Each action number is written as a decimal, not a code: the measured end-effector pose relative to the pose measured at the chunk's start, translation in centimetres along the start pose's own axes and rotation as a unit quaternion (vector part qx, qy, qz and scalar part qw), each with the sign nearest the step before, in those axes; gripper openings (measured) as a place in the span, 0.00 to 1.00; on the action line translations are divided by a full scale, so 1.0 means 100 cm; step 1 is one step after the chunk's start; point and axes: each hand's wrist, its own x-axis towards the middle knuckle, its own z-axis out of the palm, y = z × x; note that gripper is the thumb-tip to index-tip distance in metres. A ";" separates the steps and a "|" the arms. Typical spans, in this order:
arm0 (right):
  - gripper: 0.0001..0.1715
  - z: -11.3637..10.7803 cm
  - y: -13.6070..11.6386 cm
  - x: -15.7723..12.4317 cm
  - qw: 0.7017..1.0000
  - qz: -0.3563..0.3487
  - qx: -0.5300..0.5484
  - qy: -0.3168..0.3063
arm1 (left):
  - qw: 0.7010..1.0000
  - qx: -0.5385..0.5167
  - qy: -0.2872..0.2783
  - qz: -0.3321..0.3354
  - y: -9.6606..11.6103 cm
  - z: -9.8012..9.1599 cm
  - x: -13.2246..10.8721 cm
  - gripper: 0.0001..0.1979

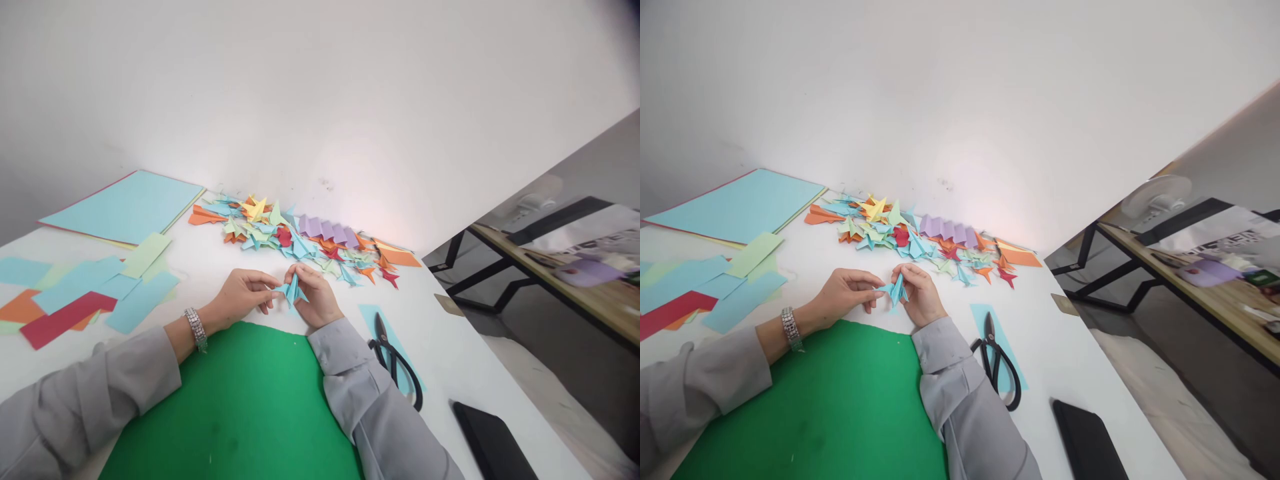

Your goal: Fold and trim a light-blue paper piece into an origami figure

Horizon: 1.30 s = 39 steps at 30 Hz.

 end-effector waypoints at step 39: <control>0.06 0.008 0.014 0.003 0.997 -0.055 -0.053 -0.008 | 0.998 -0.005 -0.053 0.045 -0.012 0.003 0.000 0.25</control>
